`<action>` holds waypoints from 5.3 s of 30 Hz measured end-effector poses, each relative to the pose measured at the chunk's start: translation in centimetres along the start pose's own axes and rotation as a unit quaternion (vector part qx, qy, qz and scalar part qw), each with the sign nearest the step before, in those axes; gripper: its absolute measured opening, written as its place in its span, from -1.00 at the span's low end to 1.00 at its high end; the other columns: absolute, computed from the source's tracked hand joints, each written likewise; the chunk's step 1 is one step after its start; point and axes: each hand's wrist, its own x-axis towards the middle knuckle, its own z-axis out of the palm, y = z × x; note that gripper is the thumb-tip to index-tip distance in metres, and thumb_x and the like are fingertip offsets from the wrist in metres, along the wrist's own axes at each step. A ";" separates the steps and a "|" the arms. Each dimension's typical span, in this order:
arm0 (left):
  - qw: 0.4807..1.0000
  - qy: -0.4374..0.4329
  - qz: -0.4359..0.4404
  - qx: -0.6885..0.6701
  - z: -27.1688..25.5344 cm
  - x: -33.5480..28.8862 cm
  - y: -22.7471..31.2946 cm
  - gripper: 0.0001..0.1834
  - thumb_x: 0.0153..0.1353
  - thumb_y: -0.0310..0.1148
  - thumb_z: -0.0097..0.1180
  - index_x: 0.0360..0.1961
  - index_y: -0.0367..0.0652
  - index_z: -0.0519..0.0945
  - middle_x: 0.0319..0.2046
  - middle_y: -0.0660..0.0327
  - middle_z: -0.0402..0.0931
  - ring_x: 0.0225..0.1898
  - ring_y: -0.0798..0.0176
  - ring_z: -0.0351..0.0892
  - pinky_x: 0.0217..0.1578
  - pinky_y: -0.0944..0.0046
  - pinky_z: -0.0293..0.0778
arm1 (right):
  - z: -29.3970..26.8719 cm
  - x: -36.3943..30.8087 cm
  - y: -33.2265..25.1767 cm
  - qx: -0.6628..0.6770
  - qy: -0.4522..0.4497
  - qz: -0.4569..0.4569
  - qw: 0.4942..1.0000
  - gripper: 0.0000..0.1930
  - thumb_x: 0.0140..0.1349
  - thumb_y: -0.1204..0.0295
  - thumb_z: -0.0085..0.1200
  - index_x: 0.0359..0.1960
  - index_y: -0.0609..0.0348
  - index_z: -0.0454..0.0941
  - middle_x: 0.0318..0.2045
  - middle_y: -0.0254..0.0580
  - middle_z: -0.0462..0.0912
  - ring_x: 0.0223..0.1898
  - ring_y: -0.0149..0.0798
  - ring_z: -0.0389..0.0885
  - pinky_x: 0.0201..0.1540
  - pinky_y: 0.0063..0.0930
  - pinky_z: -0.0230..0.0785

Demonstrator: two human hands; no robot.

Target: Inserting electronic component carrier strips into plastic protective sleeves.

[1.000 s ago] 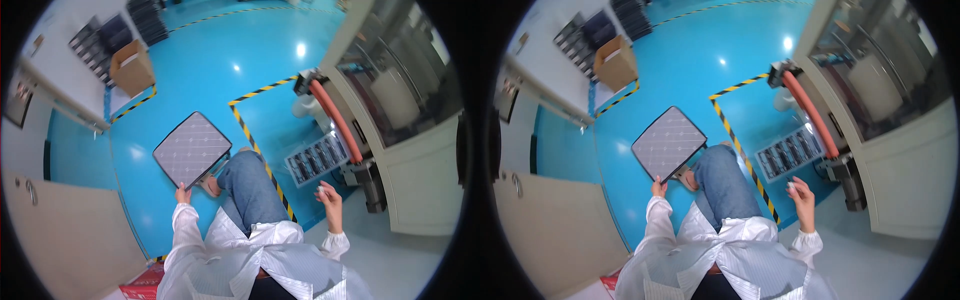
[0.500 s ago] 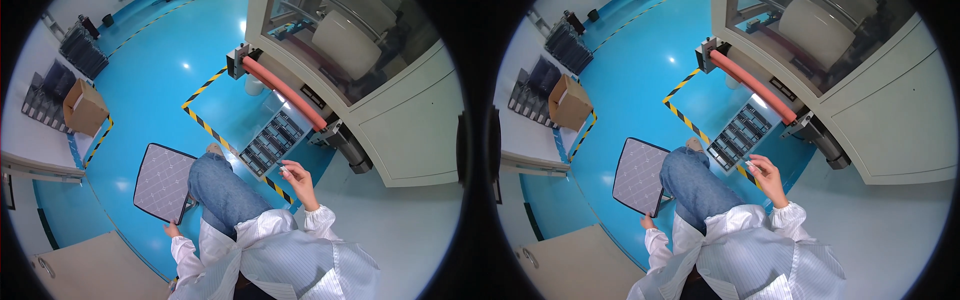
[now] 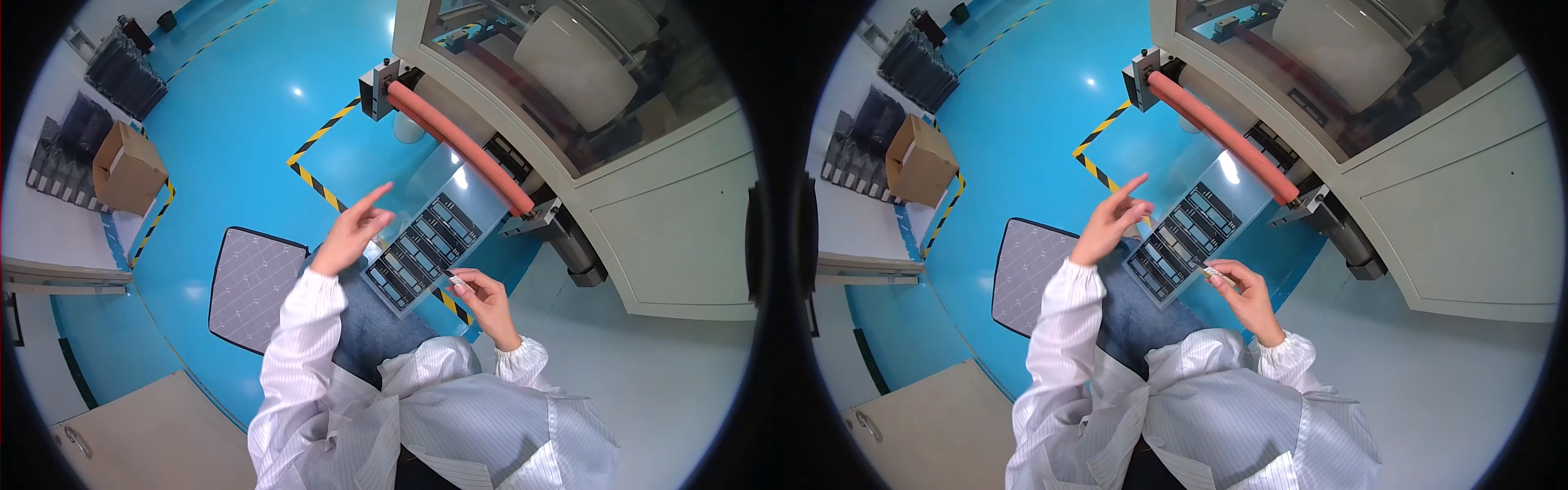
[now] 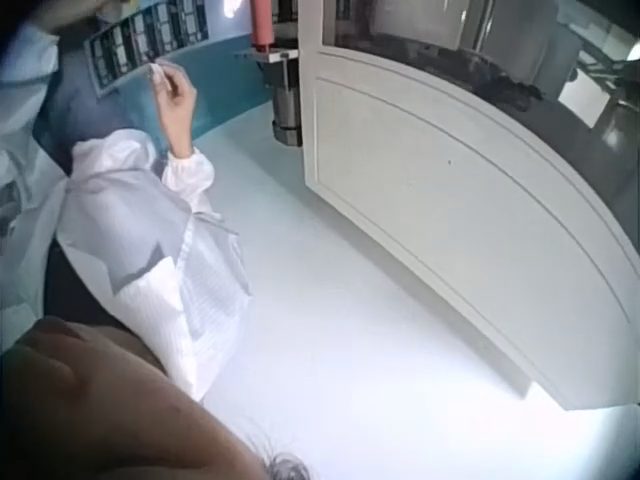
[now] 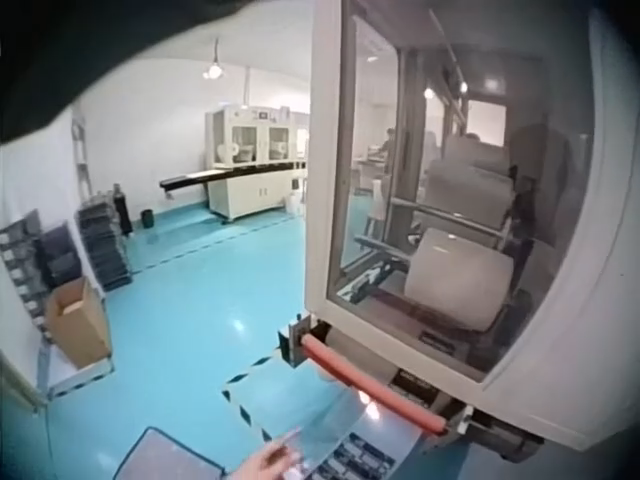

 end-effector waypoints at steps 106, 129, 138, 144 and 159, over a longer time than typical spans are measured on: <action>0.992 -0.021 -0.102 -0.076 -2.5 -6.9 -2.3 -0.53 0.35 -0.35 -0.08 0.28 -0.07 0.30 -0.16 0.18 0.58 -0.15 0.33 0.58 -0.10 0.36 0.46 | -2.5 1.5 -3.9 -0.117 -0.092 0.048 0.988 -0.88 0.09 0.49 0.22 -0.37 0.27 0.61 0.03 -0.13 0.51 -0.22 -0.48 0.51 -0.22 -0.65 0.36; 0.983 0.007 -0.112 -0.143 1.9 -8.2 -1.1 -0.22 0.04 -0.72 0.16 0.32 -0.20 0.19 0.09 0.29 0.42 -0.41 0.63 0.44 -0.39 0.59 0.42 | 5.9 8.9 -4.8 -0.501 -0.140 -0.348 0.780 -0.72 -0.11 0.60 0.19 -0.29 0.10 0.65 -0.52 -0.33 0.52 -0.43 -0.27 0.47 -0.36 -0.43 0.42; 0.982 0.020 -0.115 -0.151 1.1 -9.7 -1.7 -0.22 0.01 -0.76 0.13 0.30 -0.13 0.25 0.30 0.16 0.20 -0.41 0.61 0.48 -0.39 0.59 0.45 | 6.2 9.0 -4.9 -0.544 -0.162 -0.403 0.718 -0.69 -0.21 0.58 0.15 -0.30 0.19 0.64 -0.52 -0.31 0.47 -0.36 -0.29 0.46 -0.31 -0.47 0.45; 0.981 0.016 -0.128 -0.146 0.4 -10.8 -1.6 -0.22 0.02 -0.76 0.12 0.31 -0.15 0.23 0.28 0.17 0.22 -0.39 0.61 0.49 -0.40 0.59 0.45 | 6.7 8.7 -4.8 -0.547 -0.171 -0.412 0.708 -0.69 -0.16 0.56 0.12 -0.27 0.21 0.63 -0.52 -0.27 0.46 -0.36 -0.28 0.46 -0.31 -0.48 0.44; 0.967 -0.002 -0.146 -0.209 -1.8 -12.9 0.3 -0.03 -0.02 -0.79 0.13 0.40 -0.14 -0.03 0.25 0.04 0.25 -0.35 0.56 0.51 -0.30 0.54 0.48 | -2.3 12.5 -8.5 -0.652 0.066 -0.355 0.666 -0.68 -0.10 0.68 0.07 -0.23 0.21 0.64 -0.46 -0.16 0.51 -0.32 -0.18 0.47 -0.30 -0.38 0.40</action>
